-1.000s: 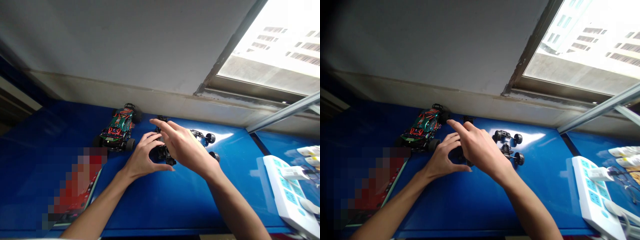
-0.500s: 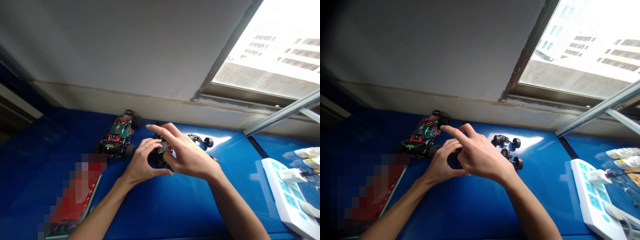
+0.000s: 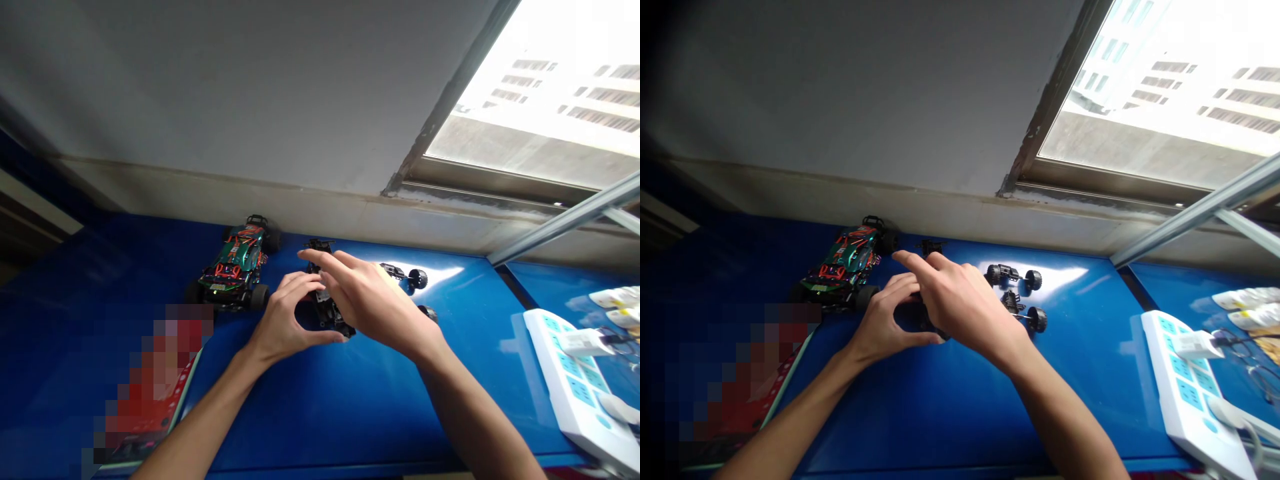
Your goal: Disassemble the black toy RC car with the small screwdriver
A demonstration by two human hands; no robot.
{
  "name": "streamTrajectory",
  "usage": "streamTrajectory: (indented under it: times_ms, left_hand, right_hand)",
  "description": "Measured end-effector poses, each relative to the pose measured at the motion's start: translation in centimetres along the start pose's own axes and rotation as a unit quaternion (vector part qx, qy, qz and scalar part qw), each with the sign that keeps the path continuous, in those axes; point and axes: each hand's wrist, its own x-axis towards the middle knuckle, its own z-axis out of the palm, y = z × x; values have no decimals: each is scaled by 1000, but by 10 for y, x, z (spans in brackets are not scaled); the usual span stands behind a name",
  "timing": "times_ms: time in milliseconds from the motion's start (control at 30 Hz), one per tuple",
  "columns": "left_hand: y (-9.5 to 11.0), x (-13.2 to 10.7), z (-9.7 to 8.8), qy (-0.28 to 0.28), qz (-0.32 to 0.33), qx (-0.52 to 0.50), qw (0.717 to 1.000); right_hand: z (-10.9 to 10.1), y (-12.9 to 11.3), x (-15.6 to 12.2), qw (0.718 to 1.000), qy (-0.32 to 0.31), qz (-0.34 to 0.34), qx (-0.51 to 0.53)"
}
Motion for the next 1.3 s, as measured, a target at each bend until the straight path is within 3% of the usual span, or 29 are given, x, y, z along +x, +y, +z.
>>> streamTrajectory:
  times_ms: [167, 333, 500, 667, 833, 1000, 1167, 1300]
  left_hand:
    - [0, 0, 1, 0, -2, 3, 1000]
    - [1, 1, 2, 5, 1, 3, 1000]
    - [1, 0, 2, 4, -8, 2, 1000]
    - [1, 1, 2, 3, -6, 6, 1000]
    - [0, 1, 2, -2, -8, 4, 1000]
    - [0, 1, 2, 3, -1, 5, 1000]
    - [0, 0, 2, 1, -7, 5, 1000]
    - [1, 1, 2, -4, -3, 4, 1000]
  right_hand:
    - [1, 2, 1, 998, -1, -44, 37]
    - [2, 3, 2, 1000, -9, -1, 1]
    - [1, 1, 2, 999, 8, -44, 22]
    - [3, 2, 3, 1000, 11, 0, 9]
    - [2, 1, 2, 998, 5, -52, 39]
    - [2, 3, 3, 1000, 3, 4, 9]
    - [1, 2, 3, 999, 17, -39, 31]
    - [3, 1, 4, 1000, 14, 3, 10]
